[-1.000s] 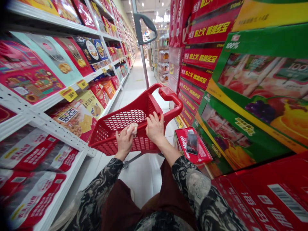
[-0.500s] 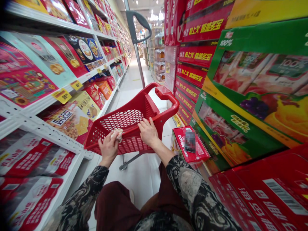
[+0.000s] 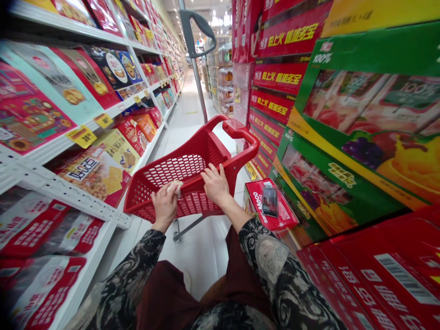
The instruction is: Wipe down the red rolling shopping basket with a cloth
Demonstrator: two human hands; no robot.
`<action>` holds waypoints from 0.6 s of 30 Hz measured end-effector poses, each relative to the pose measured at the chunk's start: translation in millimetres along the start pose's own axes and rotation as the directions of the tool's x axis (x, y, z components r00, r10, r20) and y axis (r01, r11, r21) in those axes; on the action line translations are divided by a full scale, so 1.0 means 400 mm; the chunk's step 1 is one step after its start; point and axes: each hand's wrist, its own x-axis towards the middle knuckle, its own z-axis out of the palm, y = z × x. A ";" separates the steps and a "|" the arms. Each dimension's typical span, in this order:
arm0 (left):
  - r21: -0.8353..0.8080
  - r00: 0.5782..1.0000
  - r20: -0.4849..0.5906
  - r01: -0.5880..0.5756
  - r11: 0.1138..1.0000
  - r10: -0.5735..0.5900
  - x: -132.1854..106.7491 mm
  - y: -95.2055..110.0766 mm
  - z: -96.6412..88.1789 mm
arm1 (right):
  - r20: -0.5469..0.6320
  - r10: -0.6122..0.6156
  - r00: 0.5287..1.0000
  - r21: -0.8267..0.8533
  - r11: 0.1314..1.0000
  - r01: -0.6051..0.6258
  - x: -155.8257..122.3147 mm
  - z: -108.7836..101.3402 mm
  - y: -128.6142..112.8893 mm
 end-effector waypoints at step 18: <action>-0.014 0.998 0.041 -0.053 0.998 0.054 0.019 0.038 -0.011 | 0.064 -0.028 0.998 0.041 0.999 0.025 -0.014 0.033 -0.048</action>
